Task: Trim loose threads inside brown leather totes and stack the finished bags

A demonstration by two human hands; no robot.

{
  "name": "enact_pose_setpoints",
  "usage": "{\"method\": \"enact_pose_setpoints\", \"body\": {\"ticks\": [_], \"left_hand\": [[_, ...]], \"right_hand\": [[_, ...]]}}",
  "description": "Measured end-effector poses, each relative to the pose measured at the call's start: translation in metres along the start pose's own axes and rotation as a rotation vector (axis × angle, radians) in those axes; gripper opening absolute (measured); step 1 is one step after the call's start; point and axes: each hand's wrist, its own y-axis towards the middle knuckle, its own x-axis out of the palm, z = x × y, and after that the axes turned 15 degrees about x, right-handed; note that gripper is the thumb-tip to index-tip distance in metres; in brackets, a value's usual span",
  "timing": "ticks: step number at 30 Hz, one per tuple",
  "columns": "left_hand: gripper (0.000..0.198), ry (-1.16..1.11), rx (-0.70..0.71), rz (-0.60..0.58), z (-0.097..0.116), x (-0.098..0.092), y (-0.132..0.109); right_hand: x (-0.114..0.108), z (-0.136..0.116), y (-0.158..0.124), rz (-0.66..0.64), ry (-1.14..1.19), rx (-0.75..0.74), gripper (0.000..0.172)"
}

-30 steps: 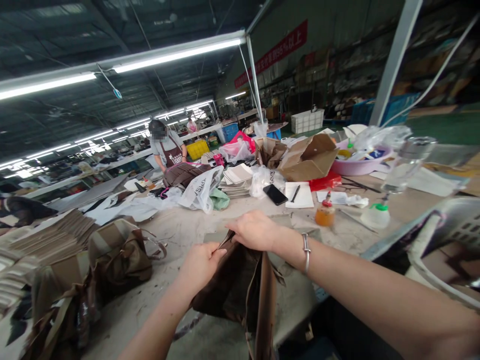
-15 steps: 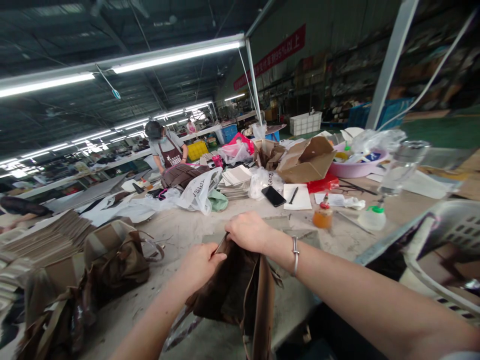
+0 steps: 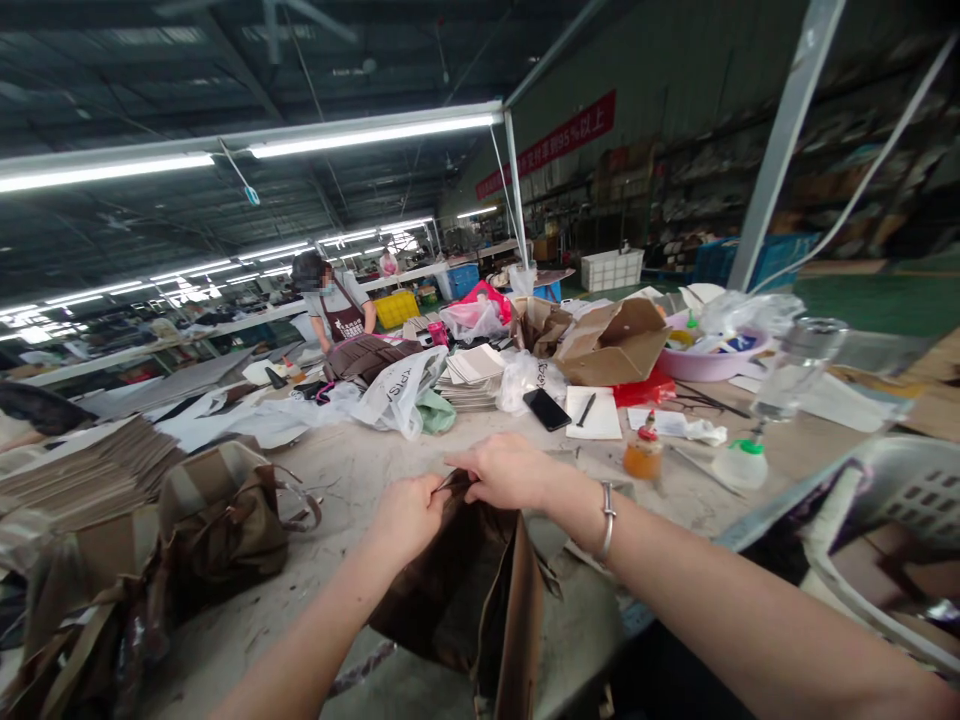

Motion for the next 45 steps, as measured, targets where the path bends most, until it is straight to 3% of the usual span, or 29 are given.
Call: {"method": "enact_pose_setpoints", "body": {"ticks": [8, 13, 16, 20, 23, 26, 28, 30, 32, 34, 36, 38, 39, 42, 45], "left_hand": [[0.023, -0.044, -0.058, -0.041, 0.008, -0.004, 0.002], [0.021, -0.022, -0.061, -0.058, 0.007, -0.005, 0.003], [0.018, -0.145, -0.046, -0.085, 0.001, -0.009, 0.005], [0.047, -0.414, -0.02, -0.118, -0.005, -0.014, 0.01], [0.028, -0.398, 0.03, -0.043, -0.004, -0.011, 0.017], [0.027, -0.294, 0.018, -0.007, -0.001, -0.006, 0.021], [0.027, -0.223, -0.025, 0.008, 0.0, -0.003, 0.023], [0.025, -0.173, -0.066, 0.024, 0.002, -0.002, 0.024], [0.024, -0.146, -0.095, 0.025, 0.004, -0.001, 0.026], [0.022, -0.141, -0.105, 0.023, 0.005, -0.001, 0.027], [0.022, -0.134, -0.108, 0.022, 0.006, -0.001, 0.028], [0.022, -0.135, -0.106, 0.016, 0.005, -0.001, 0.028], [0.021, -0.144, -0.1, 0.01, 0.005, -0.001, 0.027], [0.023, -0.194, -0.059, -0.012, 0.003, -0.002, 0.026], [0.025, -0.2, -0.008, -0.039, 0.004, -0.003, 0.026]], "right_hand": [[0.012, -0.011, 0.002, 0.084, -0.04, 0.195, 0.022], [0.015, -0.014, 0.008, 0.09, -0.038, 0.226, 0.023], [0.017, -0.014, 0.01, 0.088, -0.024, 0.22, 0.021], [0.02, -0.016, 0.012, 0.095, 0.017, 0.215, 0.021], [0.022, -0.014, 0.014, 0.103, 0.064, 0.226, 0.018], [0.02, -0.004, 0.011, 0.086, 0.16, 0.219, 0.021], [0.016, 0.005, 0.001, 0.107, 0.363, 0.231, 0.035], [0.01, 0.01, -0.019, 0.216, 0.593, 0.285, 0.048], [0.006, 0.006, -0.05, 0.356, 0.712, 0.352, 0.048], [0.009, -0.009, -0.085, 0.414, 0.734, 0.368, 0.047], [0.024, -0.03, -0.118, 0.423, 0.703, 0.316, 0.059], [0.05, -0.053, -0.142, 0.455, 0.621, 0.236, 0.084], [0.066, -0.063, -0.149, 0.453, 0.555, 0.193, 0.088], [0.109, -0.084, -0.159, 0.424, 0.398, 0.227, 0.085], [0.12, -0.087, -0.163, 0.343, 0.445, 0.255, 0.095]]}}
